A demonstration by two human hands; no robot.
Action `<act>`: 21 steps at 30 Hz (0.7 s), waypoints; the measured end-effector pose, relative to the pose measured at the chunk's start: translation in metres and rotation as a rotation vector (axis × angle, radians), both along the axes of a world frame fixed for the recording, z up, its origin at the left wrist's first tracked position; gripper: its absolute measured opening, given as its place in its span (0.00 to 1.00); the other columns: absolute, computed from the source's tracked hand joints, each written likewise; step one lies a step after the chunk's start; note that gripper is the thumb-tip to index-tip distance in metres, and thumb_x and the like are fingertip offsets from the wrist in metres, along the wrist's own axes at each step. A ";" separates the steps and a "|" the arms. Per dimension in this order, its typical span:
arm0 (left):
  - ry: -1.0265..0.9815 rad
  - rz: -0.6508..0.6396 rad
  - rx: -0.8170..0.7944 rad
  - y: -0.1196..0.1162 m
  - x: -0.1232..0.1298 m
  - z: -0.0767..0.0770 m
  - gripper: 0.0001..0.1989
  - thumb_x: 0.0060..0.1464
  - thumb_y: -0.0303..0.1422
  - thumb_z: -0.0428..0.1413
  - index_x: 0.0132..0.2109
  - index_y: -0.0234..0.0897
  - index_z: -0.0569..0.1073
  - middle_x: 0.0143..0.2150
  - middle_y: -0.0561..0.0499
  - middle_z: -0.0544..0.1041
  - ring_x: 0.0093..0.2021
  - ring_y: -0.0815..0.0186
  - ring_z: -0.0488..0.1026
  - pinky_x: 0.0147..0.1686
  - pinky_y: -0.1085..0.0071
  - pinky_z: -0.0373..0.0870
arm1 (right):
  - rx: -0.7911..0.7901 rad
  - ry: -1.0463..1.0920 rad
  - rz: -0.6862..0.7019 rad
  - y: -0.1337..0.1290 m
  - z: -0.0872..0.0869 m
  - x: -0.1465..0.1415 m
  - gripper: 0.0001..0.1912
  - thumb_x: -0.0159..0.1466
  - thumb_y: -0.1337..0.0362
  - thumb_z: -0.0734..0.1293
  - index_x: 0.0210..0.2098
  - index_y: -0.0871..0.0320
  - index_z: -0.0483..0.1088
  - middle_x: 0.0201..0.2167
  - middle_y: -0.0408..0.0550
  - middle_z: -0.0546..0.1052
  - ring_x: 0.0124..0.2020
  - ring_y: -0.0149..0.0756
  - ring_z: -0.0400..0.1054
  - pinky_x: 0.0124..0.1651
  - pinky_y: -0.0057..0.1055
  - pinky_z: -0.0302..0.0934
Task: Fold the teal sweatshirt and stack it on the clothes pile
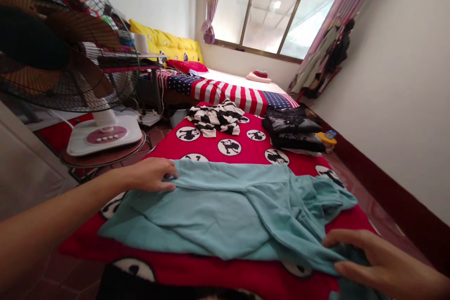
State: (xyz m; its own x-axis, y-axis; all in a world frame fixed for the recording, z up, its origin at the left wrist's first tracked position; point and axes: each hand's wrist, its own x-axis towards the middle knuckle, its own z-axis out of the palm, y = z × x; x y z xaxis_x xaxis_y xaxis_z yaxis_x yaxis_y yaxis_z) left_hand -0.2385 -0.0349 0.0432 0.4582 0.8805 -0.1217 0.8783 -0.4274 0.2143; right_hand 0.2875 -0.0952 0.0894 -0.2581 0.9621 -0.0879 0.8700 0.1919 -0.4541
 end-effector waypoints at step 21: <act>-0.001 0.586 0.162 0.049 -0.005 -0.039 0.32 0.58 0.57 0.37 0.33 0.42 0.78 0.38 0.45 0.81 0.43 0.54 0.76 0.34 0.68 0.62 | 0.295 -0.048 -0.218 0.198 -0.102 -0.050 0.22 0.54 0.49 0.67 0.39 0.60 0.74 0.36 0.54 0.79 0.41 0.48 0.72 0.42 0.36 0.63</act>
